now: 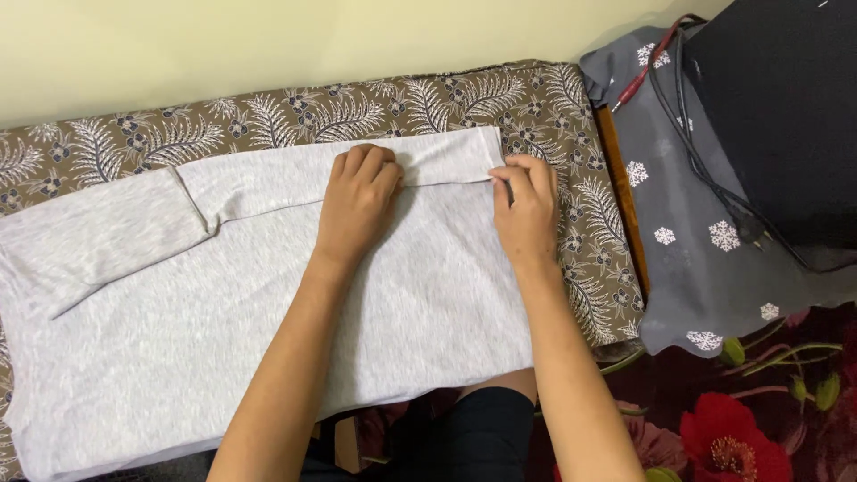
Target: Folding a grey t-shirt on a bench.
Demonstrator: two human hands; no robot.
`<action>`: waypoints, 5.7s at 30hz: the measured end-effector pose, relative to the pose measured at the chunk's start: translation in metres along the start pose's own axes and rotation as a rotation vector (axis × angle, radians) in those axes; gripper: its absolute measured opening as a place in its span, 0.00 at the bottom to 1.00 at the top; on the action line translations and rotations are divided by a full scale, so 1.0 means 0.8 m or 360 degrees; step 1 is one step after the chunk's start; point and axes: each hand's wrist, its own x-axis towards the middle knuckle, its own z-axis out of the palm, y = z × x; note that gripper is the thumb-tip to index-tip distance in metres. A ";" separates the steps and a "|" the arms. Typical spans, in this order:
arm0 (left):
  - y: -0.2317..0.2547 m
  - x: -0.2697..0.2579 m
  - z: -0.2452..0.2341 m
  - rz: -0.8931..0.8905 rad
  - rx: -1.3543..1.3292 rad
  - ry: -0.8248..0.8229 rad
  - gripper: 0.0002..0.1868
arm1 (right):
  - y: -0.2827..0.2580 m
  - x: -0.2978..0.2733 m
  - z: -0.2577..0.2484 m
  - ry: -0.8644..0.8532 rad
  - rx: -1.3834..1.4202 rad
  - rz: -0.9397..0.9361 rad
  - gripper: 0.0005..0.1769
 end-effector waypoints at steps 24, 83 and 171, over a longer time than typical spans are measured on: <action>-0.005 -0.001 0.003 -0.0375 -0.0238 -0.0192 0.24 | -0.037 0.031 0.057 -0.0458 -0.0369 -0.0016 0.43; -0.051 -0.164 -0.164 -0.0611 0.0074 -0.0296 0.30 | -0.198 -0.025 0.107 -0.0749 -0.0284 -0.0421 0.31; -0.325 -0.167 -0.263 -0.1373 0.0301 0.0338 0.04 | -0.353 0.144 0.265 -0.0503 0.0132 -0.0498 0.06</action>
